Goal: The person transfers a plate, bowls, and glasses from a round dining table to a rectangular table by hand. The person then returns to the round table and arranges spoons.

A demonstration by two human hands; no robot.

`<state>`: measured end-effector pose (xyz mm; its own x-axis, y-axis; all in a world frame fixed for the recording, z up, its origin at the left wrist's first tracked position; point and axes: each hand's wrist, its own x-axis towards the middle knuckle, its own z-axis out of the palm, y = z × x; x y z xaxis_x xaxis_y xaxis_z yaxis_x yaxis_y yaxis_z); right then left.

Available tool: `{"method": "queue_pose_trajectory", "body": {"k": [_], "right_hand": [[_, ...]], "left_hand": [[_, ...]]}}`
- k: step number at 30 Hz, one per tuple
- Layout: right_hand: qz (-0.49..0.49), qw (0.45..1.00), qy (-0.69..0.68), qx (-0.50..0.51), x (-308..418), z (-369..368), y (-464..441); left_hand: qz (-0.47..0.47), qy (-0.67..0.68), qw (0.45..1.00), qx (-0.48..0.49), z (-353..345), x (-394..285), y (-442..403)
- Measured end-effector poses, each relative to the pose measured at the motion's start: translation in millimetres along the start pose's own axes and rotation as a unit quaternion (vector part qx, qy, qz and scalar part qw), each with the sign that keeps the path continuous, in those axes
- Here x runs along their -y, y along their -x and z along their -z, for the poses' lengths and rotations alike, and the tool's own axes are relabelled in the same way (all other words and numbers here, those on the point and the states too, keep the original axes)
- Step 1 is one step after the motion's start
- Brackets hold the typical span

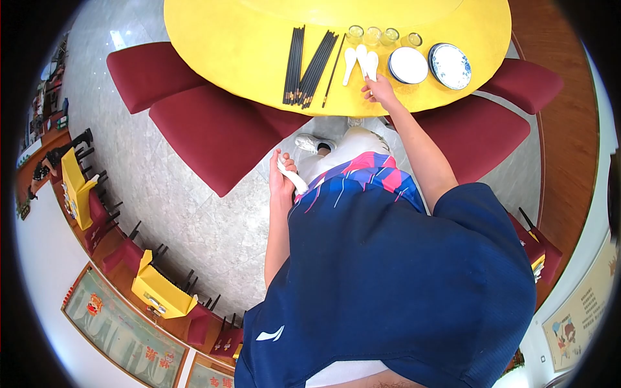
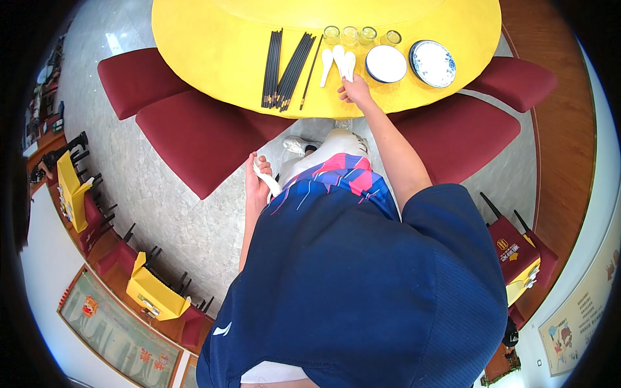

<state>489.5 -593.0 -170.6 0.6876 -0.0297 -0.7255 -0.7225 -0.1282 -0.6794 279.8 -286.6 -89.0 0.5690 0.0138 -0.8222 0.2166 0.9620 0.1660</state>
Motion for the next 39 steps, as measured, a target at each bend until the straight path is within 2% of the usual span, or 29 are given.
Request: {"method": "queue_pose_trajectory", "body": {"k": [6, 8, 12, 14, 17, 23, 33, 35, 39], "right_hand": [[0.056, 0.991, 0.11, -0.053, -14, 7, -15], [0.166, 0.963, 0.186, -0.1, -20, 9, -23], [0.122, 0.969, 0.183, -0.114, -20, 11, -31], [0.036, 0.997, 0.034, -0.053, -14, 11, -25], [0.021, 1.0, -0.005, -0.002, -10, 11, -17], [0.037, 0.999, -0.025, 0.024, -7, 12, -1], [-0.009, 0.996, -0.083, -0.019, -18, 14, 0], [-0.022, 0.986, -0.162, 0.028, -25, 18, 0], [-0.002, 0.975, -0.209, 0.075, -35, 23, 5]], "left_hand": [[0.005, 0.012, 1.0, 0.01, 0, 1, 1], [0.002, 0.011, 1.0, 0.011, -1, 1, 2], [-0.001, 0.019, 1.0, 0.022, -1, 1, 3], [0.0, 0.021, 0.999, 0.027, 1, 1, 2], [0.0, 0.022, 0.999, 0.032, 1, 1, 2], [-0.004, 0.014, 0.999, 0.037, 3, 2, 1], [0.0, 0.007, 1.0, 0.03, 0, 2, 2], [-0.001, 0.004, 1.0, 0.021, -3, 3, 3], [-0.001, 0.0, 1.0, 0.012, -3, 3, 2]]}}
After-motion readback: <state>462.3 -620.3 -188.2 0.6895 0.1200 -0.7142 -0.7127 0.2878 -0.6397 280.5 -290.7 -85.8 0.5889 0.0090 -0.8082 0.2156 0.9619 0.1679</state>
